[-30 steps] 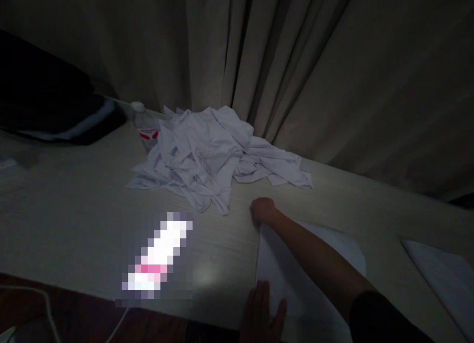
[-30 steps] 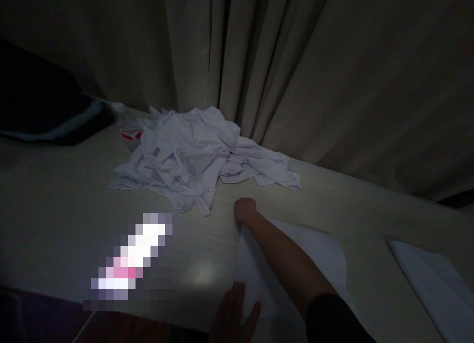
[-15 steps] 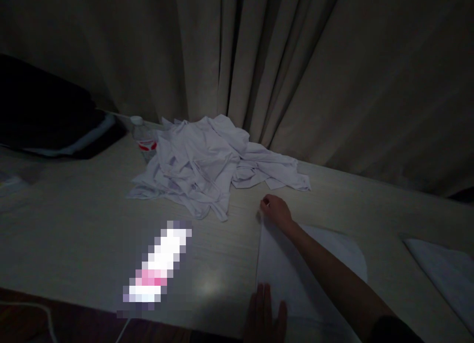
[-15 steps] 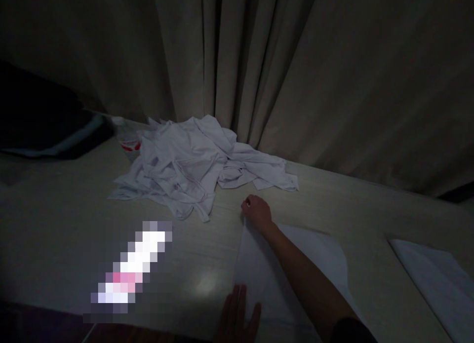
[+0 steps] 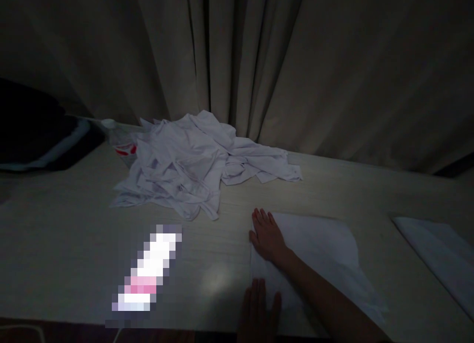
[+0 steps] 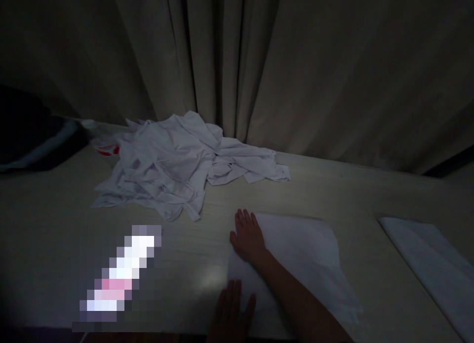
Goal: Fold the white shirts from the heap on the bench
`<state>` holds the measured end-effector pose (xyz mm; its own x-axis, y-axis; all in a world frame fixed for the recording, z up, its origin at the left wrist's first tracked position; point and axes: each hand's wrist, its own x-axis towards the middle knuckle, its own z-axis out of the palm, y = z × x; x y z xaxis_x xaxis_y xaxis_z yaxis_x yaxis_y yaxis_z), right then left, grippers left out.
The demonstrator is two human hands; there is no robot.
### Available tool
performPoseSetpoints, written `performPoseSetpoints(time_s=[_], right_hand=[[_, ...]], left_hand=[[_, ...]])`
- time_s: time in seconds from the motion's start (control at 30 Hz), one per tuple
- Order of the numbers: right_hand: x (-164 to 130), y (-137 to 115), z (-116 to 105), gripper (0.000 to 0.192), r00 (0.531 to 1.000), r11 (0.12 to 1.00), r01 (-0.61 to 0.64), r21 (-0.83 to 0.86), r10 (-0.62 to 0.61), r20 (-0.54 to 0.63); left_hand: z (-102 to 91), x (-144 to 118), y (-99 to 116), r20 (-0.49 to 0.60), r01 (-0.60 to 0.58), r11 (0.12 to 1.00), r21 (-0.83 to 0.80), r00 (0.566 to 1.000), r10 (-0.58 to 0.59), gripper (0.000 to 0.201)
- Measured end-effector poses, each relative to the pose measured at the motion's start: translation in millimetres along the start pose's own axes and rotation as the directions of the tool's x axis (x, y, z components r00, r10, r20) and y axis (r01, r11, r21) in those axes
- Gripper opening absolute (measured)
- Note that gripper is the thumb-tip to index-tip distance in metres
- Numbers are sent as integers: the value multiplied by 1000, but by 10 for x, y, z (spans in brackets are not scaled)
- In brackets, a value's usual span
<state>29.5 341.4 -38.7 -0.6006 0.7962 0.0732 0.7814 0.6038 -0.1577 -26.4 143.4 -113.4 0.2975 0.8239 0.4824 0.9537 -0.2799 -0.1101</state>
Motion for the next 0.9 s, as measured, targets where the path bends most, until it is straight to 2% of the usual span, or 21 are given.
performPoseSetpoints(time_s=[0.07, 0.13, 0.27, 0.4, 0.47, 0.53, 0.63, 0.73, 0.83, 0.9], right_hand=[[4, -9, 0, 60, 1000, 1000, -18, -13, 18, -3], [6, -13, 0, 61, 1000, 999, -29, -18, 29, -7], [7, -13, 4, 62, 999, 999, -34, 9, 34, -11], [12, -24, -20, 63, 999, 997, -44, 69, 46, -21], [13, -18, -72, 62, 999, 993, -35, 110, 37, -14], [2, 23, -161, 63, 999, 990, -15, 142, 20, -32], [-57, 192, -326, 61, 991, 989, 3, 146, 16, -133], [-151, 459, -431, 59, 979, 991, -42, 128, 66, -193], [-243, 699, -390, 57, 982, 992, -58, 109, 77, -174], [-294, 793, -290, 56, 987, 995, -41, 96, 55, -153]], left_hand=[[-24, 0, -31, 16, -33, 999, 19, 999, 33, 60], [-39, 6, -38, 21, -12, 999, 34, 1000, 12, 60], [-81, 48, -45, -29, 11, 999, 49, 1000, -10, 64], [-132, 85, -90, 0, -70, 992, 102, 998, 71, 64], [-103, 71, -107, -12, -108, 986, 131, 994, 110, 62], [-42, 43, -135, -56, -96, 984, 149, 993, 105, 60], [-14, 86, -255, -113, -101, 989, 108, 987, 113, 53], [-154, 370, -431, -101, -145, 988, -52, 985, 139, 47], [-251, 858, -532, -20, 41, 980, -195, 999, -46, 40], [-166, 1180, -533, -38, 78, 971, -225, 995, -89, 39]])
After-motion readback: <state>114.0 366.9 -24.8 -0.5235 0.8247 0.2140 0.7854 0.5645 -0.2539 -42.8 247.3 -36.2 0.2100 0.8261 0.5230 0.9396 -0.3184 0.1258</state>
